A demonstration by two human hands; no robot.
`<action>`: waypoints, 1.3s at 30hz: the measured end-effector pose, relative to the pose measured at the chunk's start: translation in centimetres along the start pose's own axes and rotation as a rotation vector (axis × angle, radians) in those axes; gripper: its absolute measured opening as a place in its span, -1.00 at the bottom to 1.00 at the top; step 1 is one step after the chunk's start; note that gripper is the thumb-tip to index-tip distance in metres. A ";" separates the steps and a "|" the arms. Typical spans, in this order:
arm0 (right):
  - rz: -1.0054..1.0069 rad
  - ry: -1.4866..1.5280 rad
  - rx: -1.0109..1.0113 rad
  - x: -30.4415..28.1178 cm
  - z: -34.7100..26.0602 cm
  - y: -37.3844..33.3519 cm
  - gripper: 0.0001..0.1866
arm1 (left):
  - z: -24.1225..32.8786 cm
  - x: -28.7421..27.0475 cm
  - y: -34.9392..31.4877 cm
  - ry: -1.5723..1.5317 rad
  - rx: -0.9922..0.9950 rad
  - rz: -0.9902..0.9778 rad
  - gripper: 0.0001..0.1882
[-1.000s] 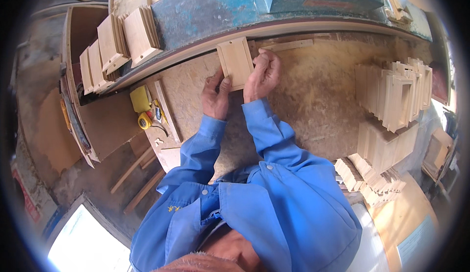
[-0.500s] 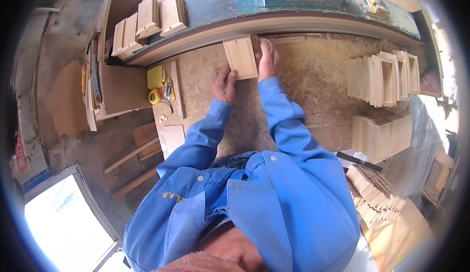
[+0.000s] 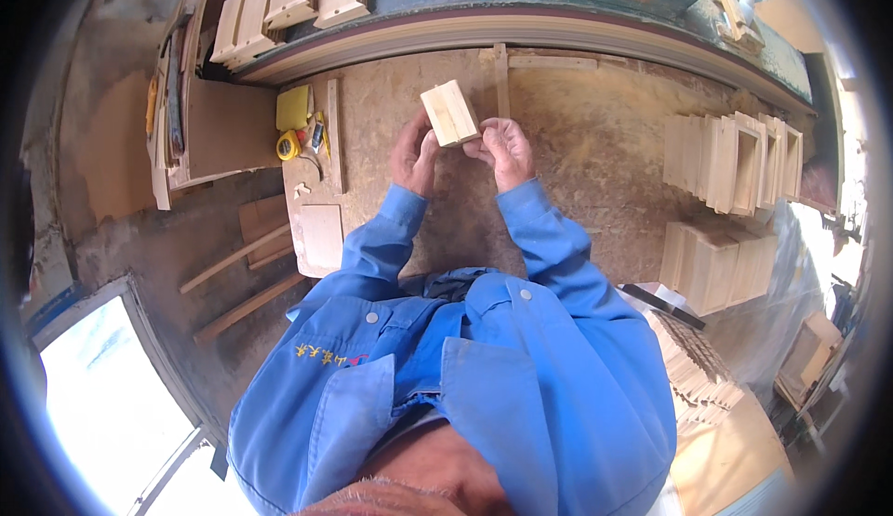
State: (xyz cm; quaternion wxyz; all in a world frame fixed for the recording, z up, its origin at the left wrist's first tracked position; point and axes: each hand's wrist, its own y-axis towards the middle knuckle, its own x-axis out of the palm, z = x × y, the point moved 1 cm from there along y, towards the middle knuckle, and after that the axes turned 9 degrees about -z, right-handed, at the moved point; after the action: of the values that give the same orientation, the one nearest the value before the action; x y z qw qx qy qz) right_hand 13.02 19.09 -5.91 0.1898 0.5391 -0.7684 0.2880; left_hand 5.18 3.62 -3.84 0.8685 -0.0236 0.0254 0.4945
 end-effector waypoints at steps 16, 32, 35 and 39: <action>-0.116 -0.524 -0.168 -1.1 -3.8 1.6 -0.33 | 2.7 -1.1 1.5 0.086 -0.072 -0.115 -0.35; 0.003 -0.177 0.075 0.5 -7.7 10.5 -0.49 | 4.8 1.9 12.2 -0.398 -0.338 -0.086 -0.38; 0.026 -0.184 0.057 1.0 -8.1 11.4 -0.50 | 4.4 3.1 13.1 -0.524 -0.295 0.008 -0.43; 0.106 -0.240 0.092 1.8 -8.0 11.8 -0.52 | 3.7 2.8 13.7 -0.478 -0.357 0.066 -0.47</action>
State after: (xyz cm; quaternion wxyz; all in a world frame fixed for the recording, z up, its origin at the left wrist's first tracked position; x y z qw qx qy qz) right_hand 1.13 25.98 -1.50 0.0561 0.5365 -0.7988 0.2661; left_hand -5.10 13.19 -0.51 0.8154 -0.0580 -0.2661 0.5108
